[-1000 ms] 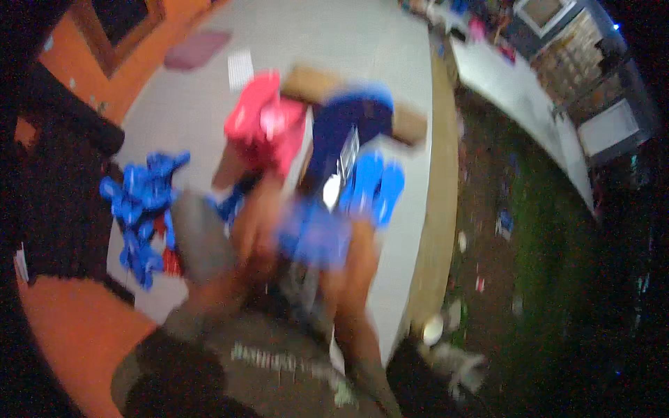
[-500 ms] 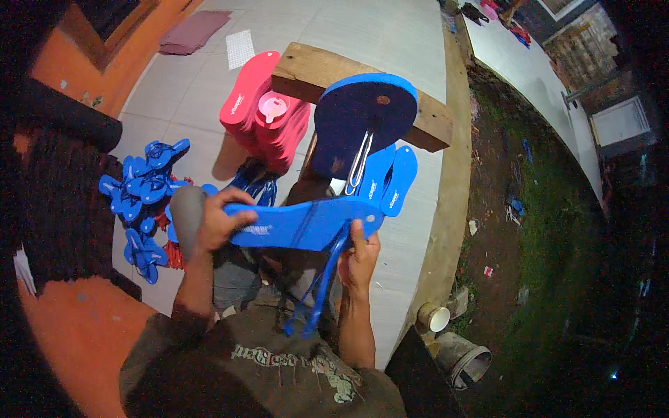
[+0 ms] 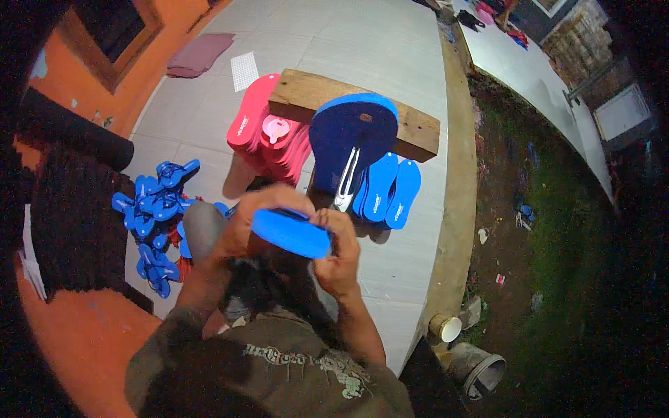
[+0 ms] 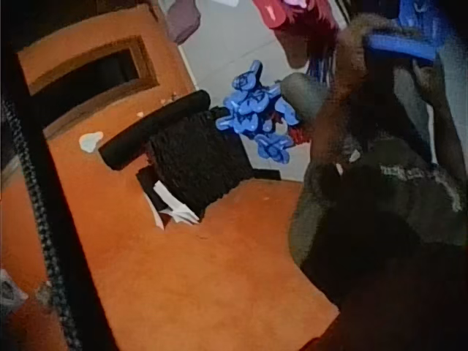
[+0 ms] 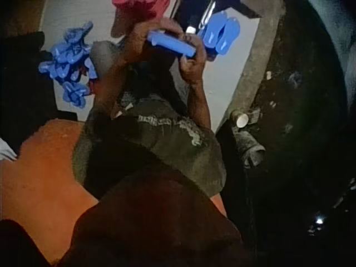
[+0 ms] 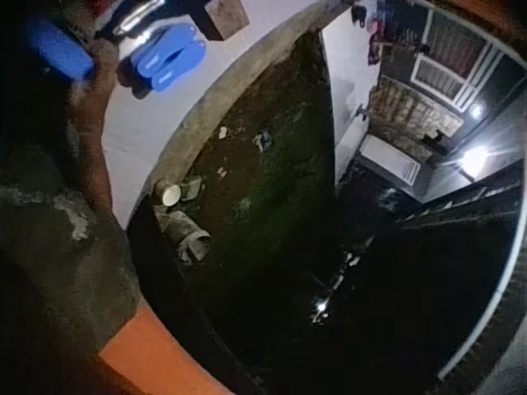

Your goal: The person attaches straps to flip-flop soles using a wooden jig, pulling the straps through the holes in the soles by hand.

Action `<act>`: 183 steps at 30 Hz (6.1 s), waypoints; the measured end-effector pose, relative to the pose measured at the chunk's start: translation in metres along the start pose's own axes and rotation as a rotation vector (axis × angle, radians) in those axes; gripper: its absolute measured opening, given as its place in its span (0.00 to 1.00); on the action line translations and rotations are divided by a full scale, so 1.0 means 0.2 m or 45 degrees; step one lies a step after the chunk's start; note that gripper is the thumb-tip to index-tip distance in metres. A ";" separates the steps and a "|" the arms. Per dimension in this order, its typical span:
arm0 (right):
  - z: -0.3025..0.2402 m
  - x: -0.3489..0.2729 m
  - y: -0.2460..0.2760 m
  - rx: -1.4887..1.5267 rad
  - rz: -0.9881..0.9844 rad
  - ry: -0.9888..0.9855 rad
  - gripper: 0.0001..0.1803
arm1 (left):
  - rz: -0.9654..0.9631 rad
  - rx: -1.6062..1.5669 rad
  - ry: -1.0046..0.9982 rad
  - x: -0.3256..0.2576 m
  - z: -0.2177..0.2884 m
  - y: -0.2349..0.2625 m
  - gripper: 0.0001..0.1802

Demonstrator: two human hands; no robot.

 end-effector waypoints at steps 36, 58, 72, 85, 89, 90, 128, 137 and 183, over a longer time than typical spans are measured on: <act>0.25 0.27 0.12 -0.579 0.469 -0.119 0.10 | 1.100 0.841 -0.513 0.20 -0.11 0.08 0.27; 0.02 -0.31 0.52 -0.480 0.193 -0.528 0.12 | 0.247 -0.740 0.992 -0.63 -0.27 0.30 0.16; 0.17 0.15 0.31 0.708 0.382 -0.655 0.10 | 0.880 0.258 -0.191 0.29 -0.02 0.12 0.12; -0.08 0.18 0.11 0.458 0.179 -0.018 0.11 | 0.599 0.568 -0.370 0.43 0.12 -0.09 0.25; 0.01 0.19 0.05 0.563 0.082 -0.204 0.15 | 0.539 0.613 -0.424 0.43 0.15 -0.11 0.23; 0.02 0.19 0.05 0.570 0.055 -0.259 0.15 | 0.518 0.637 -0.422 0.44 0.16 -0.11 0.23; 0.12 0.15 0.04 0.668 0.300 -0.073 0.18 | 0.533 0.280 -0.159 0.42 0.03 -0.11 0.15; 0.17 0.12 0.04 0.636 0.266 -0.251 0.20 | 0.590 0.199 -0.216 0.42 0.04 -0.12 0.17; -0.33 0.03 0.04 -0.269 0.019 0.043 0.10 | 0.507 0.065 -0.015 -0.18 0.16 -0.02 0.20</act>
Point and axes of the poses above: each hand's wrist, its own x-axis towards the middle knuckle, its own y-axis out of the back of the hand, z = x × y, the point moved 6 cm from there along x, towards the middle knuckle, and after that the axes turned 15 degrees about z, right-handed, at the moved point
